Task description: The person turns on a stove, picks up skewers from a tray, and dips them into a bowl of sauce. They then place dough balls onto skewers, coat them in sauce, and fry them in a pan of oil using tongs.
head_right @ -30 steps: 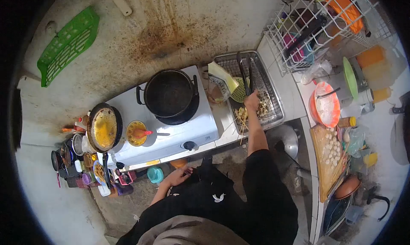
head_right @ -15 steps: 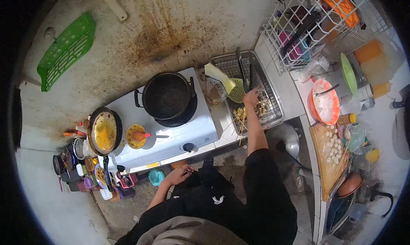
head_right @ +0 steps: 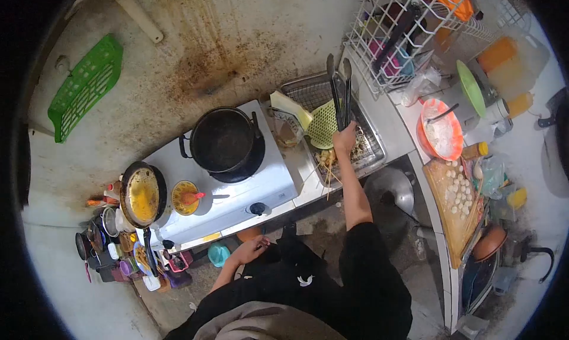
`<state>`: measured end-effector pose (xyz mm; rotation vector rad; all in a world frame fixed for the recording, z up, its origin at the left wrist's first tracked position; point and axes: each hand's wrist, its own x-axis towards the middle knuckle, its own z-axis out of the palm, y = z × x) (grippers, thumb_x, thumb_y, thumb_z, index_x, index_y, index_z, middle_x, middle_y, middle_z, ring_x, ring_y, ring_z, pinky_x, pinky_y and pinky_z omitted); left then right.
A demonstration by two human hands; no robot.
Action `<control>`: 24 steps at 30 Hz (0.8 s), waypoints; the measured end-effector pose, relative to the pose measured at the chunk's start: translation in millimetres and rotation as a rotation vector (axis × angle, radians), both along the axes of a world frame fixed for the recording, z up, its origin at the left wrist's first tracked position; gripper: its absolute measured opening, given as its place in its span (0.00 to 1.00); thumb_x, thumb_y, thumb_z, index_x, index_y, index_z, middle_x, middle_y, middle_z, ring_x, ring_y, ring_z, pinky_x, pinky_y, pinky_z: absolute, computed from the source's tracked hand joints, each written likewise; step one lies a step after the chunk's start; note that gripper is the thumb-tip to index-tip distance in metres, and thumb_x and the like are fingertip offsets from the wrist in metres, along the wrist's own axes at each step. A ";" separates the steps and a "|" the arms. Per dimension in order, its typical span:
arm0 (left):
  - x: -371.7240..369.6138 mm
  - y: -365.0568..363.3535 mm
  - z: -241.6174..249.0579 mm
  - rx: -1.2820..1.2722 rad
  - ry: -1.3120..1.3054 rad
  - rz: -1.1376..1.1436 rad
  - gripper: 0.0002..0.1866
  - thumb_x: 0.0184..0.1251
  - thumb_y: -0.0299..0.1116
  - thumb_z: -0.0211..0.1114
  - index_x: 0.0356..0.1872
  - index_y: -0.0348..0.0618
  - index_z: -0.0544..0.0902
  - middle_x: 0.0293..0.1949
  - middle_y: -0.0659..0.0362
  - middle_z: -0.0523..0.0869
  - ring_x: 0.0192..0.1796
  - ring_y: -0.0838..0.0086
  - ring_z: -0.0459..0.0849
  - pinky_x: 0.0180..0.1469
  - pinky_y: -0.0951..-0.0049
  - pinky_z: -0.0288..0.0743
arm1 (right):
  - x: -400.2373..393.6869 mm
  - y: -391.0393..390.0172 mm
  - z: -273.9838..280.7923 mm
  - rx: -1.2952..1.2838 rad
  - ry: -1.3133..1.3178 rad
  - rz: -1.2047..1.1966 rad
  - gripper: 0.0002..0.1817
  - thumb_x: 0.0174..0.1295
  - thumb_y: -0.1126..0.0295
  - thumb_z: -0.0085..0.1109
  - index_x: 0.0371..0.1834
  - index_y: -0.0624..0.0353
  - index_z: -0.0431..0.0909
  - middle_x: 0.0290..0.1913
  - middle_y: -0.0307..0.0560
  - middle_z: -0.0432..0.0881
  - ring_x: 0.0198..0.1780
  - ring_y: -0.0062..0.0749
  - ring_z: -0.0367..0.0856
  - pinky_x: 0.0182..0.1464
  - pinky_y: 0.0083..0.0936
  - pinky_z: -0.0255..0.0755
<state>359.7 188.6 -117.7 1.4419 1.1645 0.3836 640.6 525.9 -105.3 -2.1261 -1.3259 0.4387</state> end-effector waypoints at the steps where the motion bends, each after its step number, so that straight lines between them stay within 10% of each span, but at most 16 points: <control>1: 3.1 5.8 1.8 0.017 -0.006 -0.018 0.13 0.57 0.29 0.51 0.44 0.38 0.69 0.38 0.53 0.77 0.42 0.66 0.77 0.45 0.71 0.69 | 3.2 -5.0 11.5 -0.049 0.026 -0.032 0.29 0.45 0.76 0.55 0.52 0.65 0.58 0.46 0.63 0.69 0.46 0.54 0.70 0.45 0.40 0.66; 8: 28.2 61.2 54.0 0.047 -0.157 -0.050 0.09 0.55 0.26 0.52 0.38 0.37 0.71 0.37 0.54 0.76 0.42 0.66 0.75 0.46 0.71 0.67 | 26.5 -63.8 70.2 0.218 -0.084 0.033 0.26 0.43 0.75 0.56 0.48 0.65 0.61 0.43 0.64 0.71 0.45 0.57 0.70 0.47 0.40 0.62; 12: 22.6 97.8 97.6 0.554 -0.127 0.140 0.10 0.54 0.24 0.53 0.39 0.39 0.71 0.39 0.54 0.74 0.47 0.64 0.72 0.50 0.71 0.64 | 31.0 -122.4 139.4 0.318 -0.170 0.161 0.26 0.46 0.73 0.57 0.49 0.68 0.60 0.39 0.64 0.75 0.43 0.55 0.73 0.44 0.37 0.65; 19: 11.8 104.1 165.6 0.601 -0.148 0.404 0.33 0.56 0.35 0.59 0.61 0.42 0.53 0.53 0.52 0.64 0.49 0.70 0.71 0.45 0.75 0.70 | 1.3 -181.9 168.4 -0.021 -0.036 0.521 0.34 0.47 0.64 0.60 0.57 0.63 0.57 0.47 0.58 0.71 0.48 0.46 0.71 0.48 0.33 0.63; 24: -36.8 50.5 154.6 0.506 -0.115 0.577 0.19 0.57 0.34 0.57 0.48 0.37 0.71 0.33 0.53 0.79 0.31 0.72 0.79 0.35 0.75 0.72 | -95.4 -210.9 193.1 -0.160 0.080 1.024 0.28 0.42 0.72 0.60 0.49 0.60 0.62 0.38 0.55 0.75 0.42 0.46 0.74 0.44 0.32 0.65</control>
